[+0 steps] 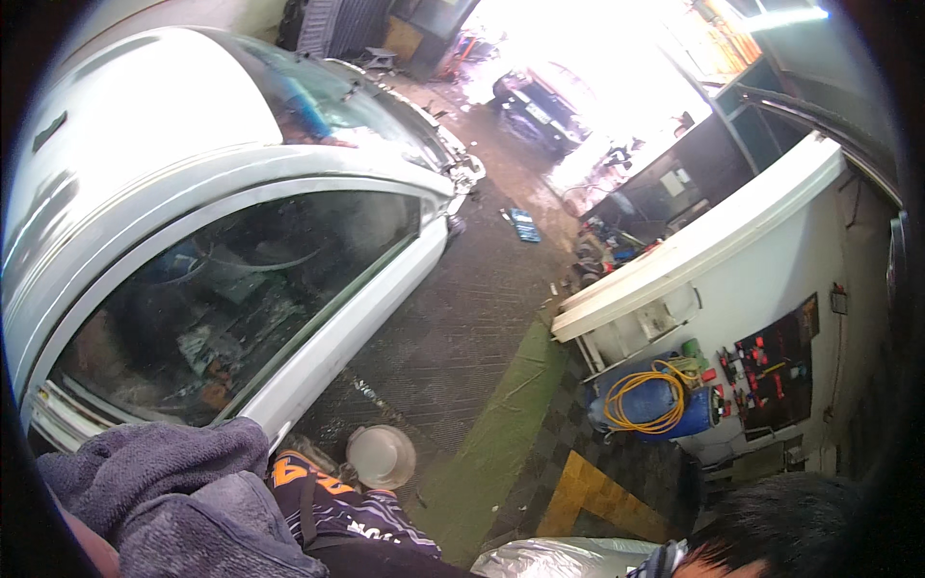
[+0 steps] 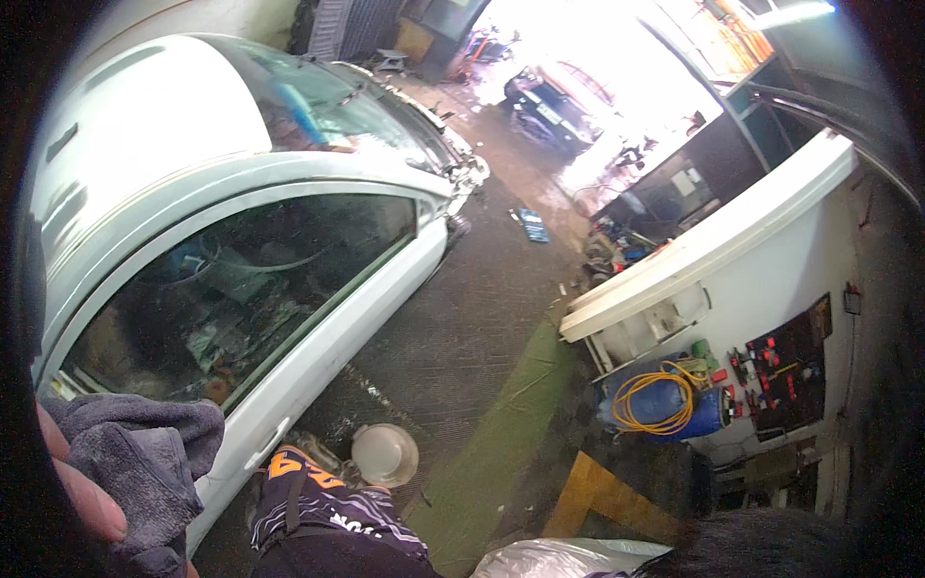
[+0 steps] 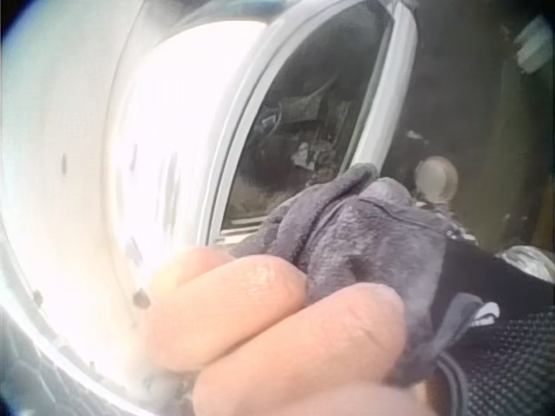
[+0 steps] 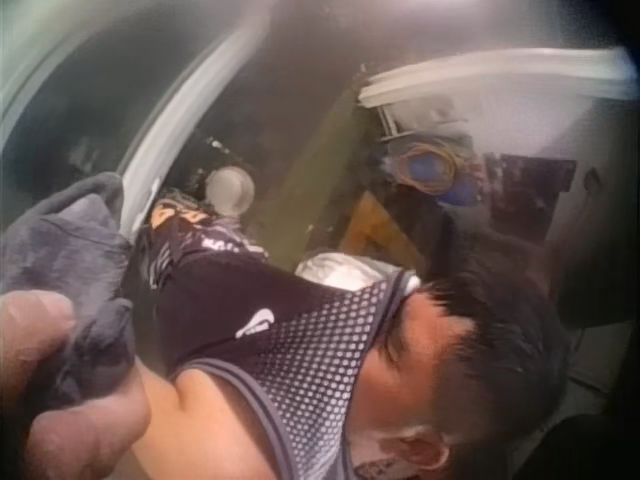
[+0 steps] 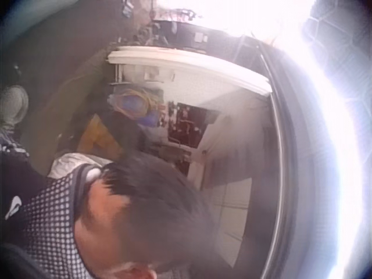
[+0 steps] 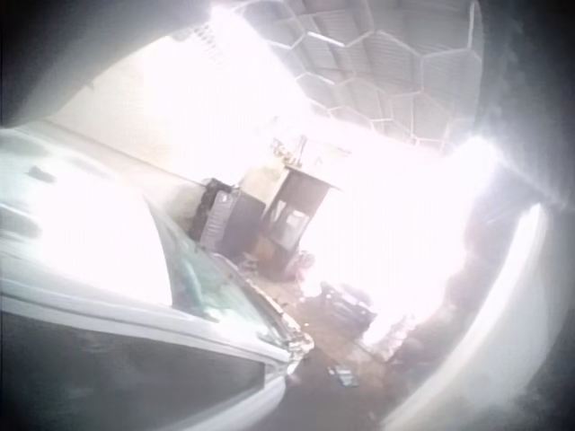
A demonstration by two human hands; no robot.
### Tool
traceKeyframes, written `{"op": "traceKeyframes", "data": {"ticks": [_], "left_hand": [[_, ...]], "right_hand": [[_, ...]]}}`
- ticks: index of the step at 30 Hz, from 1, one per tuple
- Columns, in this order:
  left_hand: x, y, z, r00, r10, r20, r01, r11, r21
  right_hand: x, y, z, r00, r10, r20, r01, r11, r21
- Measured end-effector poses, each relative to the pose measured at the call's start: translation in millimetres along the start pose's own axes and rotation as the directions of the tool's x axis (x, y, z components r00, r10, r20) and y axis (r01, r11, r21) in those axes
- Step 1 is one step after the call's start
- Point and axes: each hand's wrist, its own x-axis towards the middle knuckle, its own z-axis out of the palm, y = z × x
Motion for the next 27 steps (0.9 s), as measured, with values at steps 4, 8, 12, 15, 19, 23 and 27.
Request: {"op": "traceKeyframes", "data": {"ticks": [4, 8, 12, 15, 19, 23, 27], "left_hand": [[-2, 1, -6, 1.000, -0.008, -0.005, 0.008, 1.000, 0.008], [-1, 9, -14, 0.999, -0.007, -0.040, 0.008, 1.000, 0.021], [-2, 8, -10, 0.999, -0.007, -0.041, 0.007, 1.000, -0.002], [-2, 8, -9, 1.000, -0.014, -0.026, 0.014, 1.000, 0.000], [0, 12, -12, 0.999, -0.001, -0.032, 0.001, 1.000, 0.006], [-2, 8, -6, 1.000, -0.003, -0.030, 0.002, 1.000, -0.022], [3, 10, -5, 1.000, 0.004, -0.022, -0.005, 1.000, -0.002]], "right_hand": [[7, 1, -1, 1.000, -0.023, 0.002, 0.023, 1.000, 0.003], [11, -2, 2, 0.999, -0.010, 0.051, 0.009, 1.000, 0.014], [10, -7, 4, 0.999, -0.021, 0.031, 0.022, 1.000, -0.005], [13, -6, 1, 0.999, -0.033, 0.018, 0.033, 0.999, 0.002], [13, -6, 4, 0.998, -0.042, 0.043, 0.042, 0.999, 0.006], [8, -10, 7, 0.999, -0.049, 0.020, 0.049, 0.999, -0.009], [14, -10, 3, 0.997, -0.074, 0.022, 0.074, 0.997, 0.013]]}}
